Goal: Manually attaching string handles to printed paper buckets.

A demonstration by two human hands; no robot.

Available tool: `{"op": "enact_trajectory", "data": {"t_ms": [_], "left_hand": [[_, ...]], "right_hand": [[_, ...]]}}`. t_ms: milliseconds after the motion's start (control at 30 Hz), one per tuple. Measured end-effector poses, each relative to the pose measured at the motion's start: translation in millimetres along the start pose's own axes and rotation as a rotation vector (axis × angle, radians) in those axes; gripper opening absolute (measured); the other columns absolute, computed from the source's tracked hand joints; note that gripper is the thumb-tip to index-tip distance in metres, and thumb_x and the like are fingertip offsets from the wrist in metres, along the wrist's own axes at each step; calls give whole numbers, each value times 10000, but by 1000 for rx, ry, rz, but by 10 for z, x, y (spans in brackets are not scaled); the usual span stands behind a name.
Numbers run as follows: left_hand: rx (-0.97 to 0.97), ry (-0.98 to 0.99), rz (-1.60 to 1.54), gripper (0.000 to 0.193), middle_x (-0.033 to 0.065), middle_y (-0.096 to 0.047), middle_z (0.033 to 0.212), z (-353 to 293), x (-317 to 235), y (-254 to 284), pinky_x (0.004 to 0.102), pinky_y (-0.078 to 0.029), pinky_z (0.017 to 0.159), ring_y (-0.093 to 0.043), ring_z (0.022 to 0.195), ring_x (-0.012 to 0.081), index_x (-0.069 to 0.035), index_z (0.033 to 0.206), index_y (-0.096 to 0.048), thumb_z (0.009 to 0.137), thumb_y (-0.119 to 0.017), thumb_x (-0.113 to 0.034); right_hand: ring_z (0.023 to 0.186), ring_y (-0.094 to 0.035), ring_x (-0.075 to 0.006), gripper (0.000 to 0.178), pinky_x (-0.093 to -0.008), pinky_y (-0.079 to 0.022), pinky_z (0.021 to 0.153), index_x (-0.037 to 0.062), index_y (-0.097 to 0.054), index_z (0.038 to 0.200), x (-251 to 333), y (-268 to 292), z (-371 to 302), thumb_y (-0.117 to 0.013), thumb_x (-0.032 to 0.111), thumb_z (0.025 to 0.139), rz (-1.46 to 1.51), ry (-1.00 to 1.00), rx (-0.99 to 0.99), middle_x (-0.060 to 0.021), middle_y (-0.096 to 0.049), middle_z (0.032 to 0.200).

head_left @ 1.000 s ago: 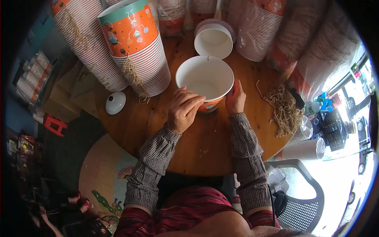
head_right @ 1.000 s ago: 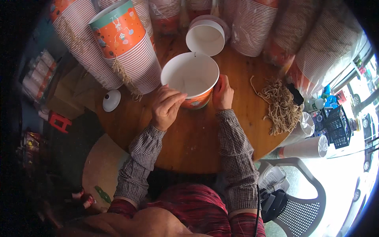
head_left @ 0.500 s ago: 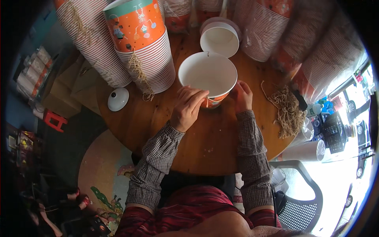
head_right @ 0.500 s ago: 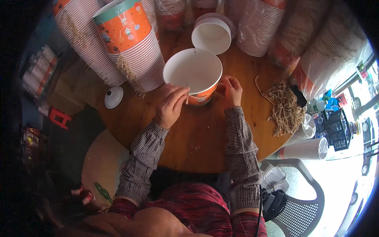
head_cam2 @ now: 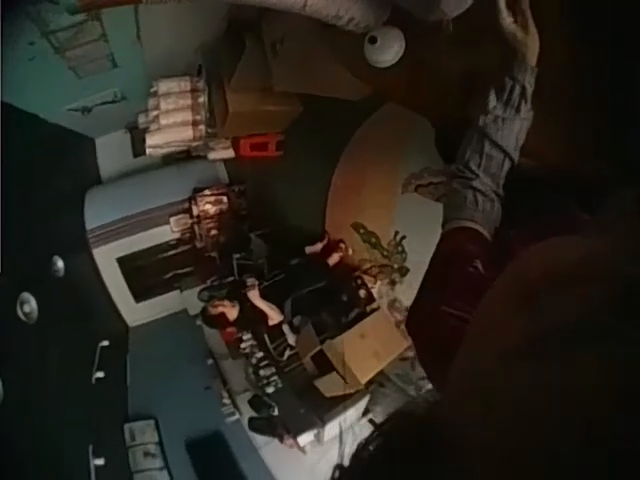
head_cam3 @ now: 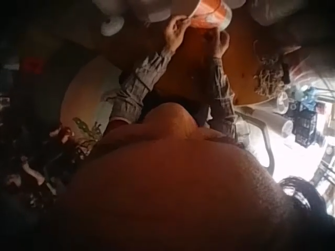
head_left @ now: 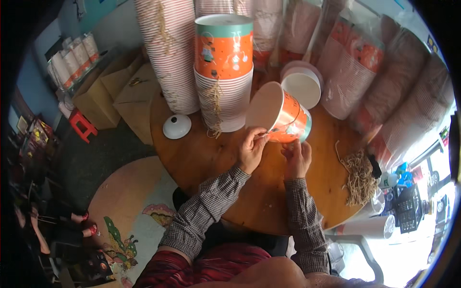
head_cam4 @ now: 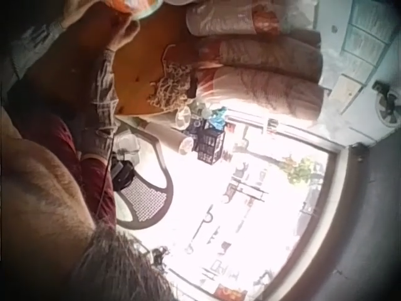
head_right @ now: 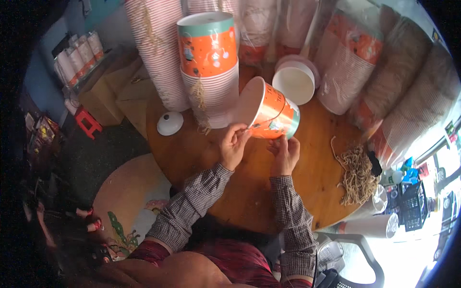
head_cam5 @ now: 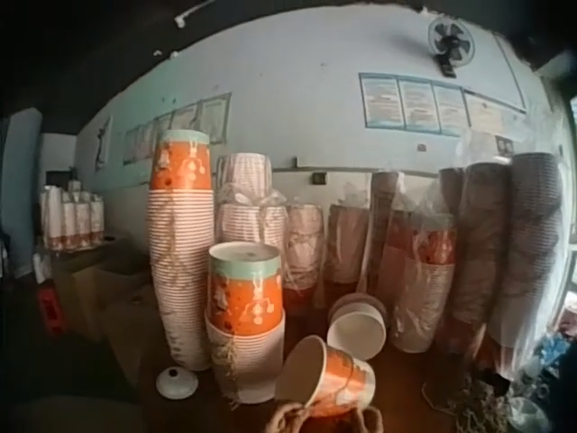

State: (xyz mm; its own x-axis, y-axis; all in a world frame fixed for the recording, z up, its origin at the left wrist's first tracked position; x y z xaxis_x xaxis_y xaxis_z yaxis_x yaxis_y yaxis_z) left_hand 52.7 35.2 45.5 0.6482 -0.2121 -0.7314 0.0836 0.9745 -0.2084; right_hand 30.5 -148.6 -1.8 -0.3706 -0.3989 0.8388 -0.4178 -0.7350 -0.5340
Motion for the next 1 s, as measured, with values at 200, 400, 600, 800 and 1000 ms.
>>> {"op": "enact_trajectory", "data": {"t_ms": [200, 400, 600, 800, 1000], "left_hand": [[-31, -84, 179, 391, 107, -536, 1148, 15, -69, -8, 304, -469, 873, -573, 1032, 206, -29, 1228, -497, 862, -626, -73], [433, -11, 437, 147, 141, -662, 856, -256, 400, -284, 363, -532, 703, -652, 786, 271, -17, 934, -597, 882, -573, -153], [716, 37, 574, 135, 109, -634, 802, -491, 463, -464, 369, -493, 647, -621, 725, 268, -33, 907, -594, 873, -594, -164], [747, 22, 579, 157, 107, -636, 824, -523, 463, -492, 373, -502, 665, -620, 733, 266, -30, 928, -585, 883, -586, -179], [774, 35, 594, 166, 105, -634, 847, -526, 418, -488, 377, -504, 687, -618, 764, 268, -29, 925, -584, 889, -578, -190]], "right_hand": [[616, -570, -135, 119, -268, -498, 554, 47, -515, 941, 725, -131, 232, -582, 144, 920, -14, 437, -39, -48, -573, 774], [652, -569, -107, 136, -241, -486, 581, -13, -556, 1013, 2081, -1569, 247, -587, 66, 907, -95, 836, 305, -55, -601, 821], [662, -651, -145, 195, -280, -504, 601, -3, -608, 970, 2188, -3076, 324, -647, 134, 836, -602, 881, 610, -127, -666, 741], [563, -613, -137, 193, -276, -491, 568, -23, -623, 917, 1943, -3774, 340, -596, 161, 866, -1007, 1062, 762, -103, -641, 666], [554, -631, -166, 198, -310, -497, 555, -16, -622, 899, 1731, -3898, 410, -625, 178, 858, -1176, 1021, 739, -115, -652, 667]]}}
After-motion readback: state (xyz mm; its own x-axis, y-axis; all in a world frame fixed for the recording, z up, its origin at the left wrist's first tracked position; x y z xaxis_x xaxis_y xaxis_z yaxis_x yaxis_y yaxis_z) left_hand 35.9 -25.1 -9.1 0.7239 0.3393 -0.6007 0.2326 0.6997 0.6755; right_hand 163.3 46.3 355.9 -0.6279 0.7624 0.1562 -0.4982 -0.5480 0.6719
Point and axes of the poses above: each hand's wrist, its own z-axis towards the middle knuckle, its own y-axis out of the back of the hand, x = y × z, the point moved 8 cm from there along z, towards the middle knuckle
